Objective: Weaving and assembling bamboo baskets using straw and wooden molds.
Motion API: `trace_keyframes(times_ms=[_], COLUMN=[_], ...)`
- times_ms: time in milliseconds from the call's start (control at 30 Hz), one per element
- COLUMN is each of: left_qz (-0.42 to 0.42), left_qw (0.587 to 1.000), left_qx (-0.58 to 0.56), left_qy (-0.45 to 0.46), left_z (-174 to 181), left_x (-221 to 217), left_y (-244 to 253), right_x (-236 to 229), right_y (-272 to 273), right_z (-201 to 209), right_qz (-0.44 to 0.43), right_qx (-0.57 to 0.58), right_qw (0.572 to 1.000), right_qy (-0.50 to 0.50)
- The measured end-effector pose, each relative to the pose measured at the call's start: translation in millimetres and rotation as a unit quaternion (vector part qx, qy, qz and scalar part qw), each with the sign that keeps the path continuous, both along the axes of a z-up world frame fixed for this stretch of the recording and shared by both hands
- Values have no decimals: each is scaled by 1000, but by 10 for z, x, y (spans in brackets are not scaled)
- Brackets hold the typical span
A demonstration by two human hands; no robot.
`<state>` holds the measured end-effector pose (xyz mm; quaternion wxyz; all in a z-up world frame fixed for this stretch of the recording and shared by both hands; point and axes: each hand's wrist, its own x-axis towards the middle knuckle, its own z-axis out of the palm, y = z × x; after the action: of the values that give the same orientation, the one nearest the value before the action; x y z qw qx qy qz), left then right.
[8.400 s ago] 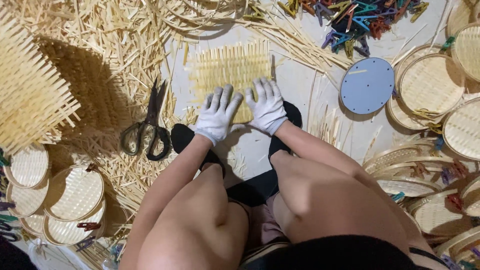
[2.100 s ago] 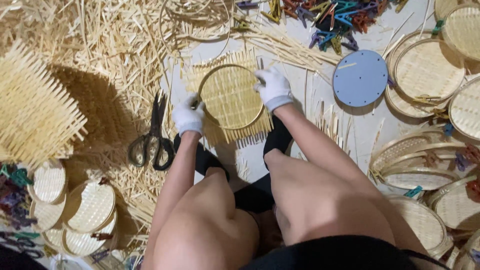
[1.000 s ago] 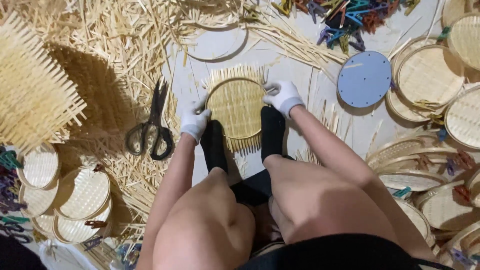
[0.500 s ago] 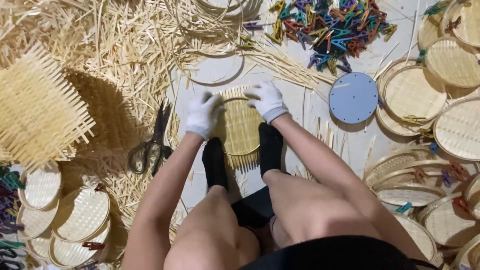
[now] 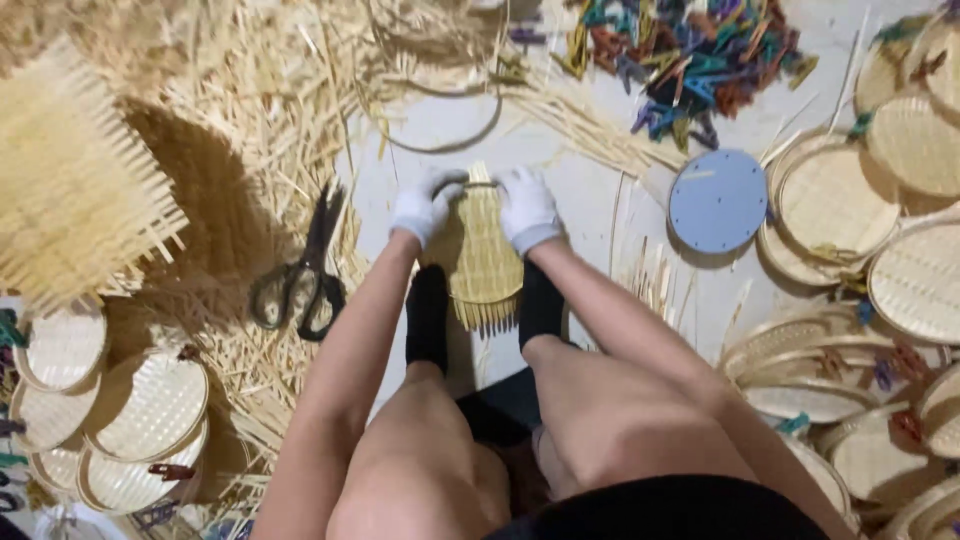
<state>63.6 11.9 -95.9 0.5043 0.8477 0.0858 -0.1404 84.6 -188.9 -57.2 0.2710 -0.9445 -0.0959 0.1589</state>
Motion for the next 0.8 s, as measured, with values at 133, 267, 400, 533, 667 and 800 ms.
trace_keyframes(times_ms=[133,267,400,533,667,800], left_qz=[81,118,93,100,108,124], left_qw=[982,992,993,990,987,989], left_qx=[-168,7,72,91,34,-22], left_qy=[17,-39,-2,29,116,77], left_z=[194,366,389,-70,34,259], left_x=[-227,-225,-117,-91,13,-262], left_y=[-118,-256,-269,-295,-242,-112], right_x=[-133,-47,80,88,167,125], right_y=[195,286,330,319,372,318], right_z=[-47,121,200,131,266,187], right_qz=[22,-10,-13,5,18,36], right_qx=[-19,-85,-96,-120,-150,-111], right_qw=[989,996,991,987,978,986], right_qy=[-148,23,97,111,144,120])
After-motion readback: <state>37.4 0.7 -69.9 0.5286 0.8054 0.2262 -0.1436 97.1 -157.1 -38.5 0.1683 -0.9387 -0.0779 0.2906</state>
